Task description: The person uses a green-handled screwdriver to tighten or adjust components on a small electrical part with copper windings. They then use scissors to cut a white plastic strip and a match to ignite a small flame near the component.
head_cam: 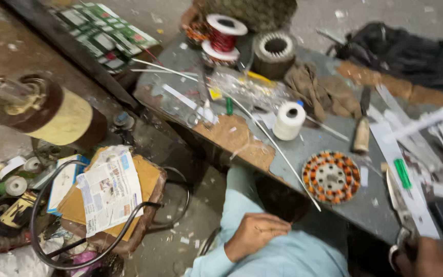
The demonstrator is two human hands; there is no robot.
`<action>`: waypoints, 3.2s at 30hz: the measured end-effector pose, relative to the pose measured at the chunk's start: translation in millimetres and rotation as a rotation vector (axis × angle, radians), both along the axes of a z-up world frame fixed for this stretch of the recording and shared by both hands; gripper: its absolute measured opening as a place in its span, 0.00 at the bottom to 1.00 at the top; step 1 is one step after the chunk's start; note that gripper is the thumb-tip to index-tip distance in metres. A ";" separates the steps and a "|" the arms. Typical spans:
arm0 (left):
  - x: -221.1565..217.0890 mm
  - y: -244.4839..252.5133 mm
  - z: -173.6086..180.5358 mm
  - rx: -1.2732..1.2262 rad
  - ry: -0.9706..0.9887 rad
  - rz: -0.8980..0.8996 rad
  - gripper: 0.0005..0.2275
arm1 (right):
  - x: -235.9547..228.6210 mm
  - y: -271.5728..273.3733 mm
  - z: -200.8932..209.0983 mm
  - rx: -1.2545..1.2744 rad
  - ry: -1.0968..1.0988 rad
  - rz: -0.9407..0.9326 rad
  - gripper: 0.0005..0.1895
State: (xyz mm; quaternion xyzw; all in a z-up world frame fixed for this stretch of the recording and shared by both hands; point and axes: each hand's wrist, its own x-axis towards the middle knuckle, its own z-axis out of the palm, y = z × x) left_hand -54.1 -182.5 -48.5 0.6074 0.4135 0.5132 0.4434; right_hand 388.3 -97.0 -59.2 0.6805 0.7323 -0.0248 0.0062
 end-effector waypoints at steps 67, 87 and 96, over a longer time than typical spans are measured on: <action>56.1 159.1 97.6 0.736 0.740 0.004 0.13 | -143.0 32.1 76.9 0.145 0.892 0.477 0.08; 41.0 102.6 62.6 -0.123 0.560 0.023 0.12 | -209.6 -18.5 44.1 -0.080 0.931 0.796 0.07; 15.0 75.1 36.9 0.006 0.451 -0.149 0.08 | -201.3 3.6 77.9 0.039 0.877 0.501 0.20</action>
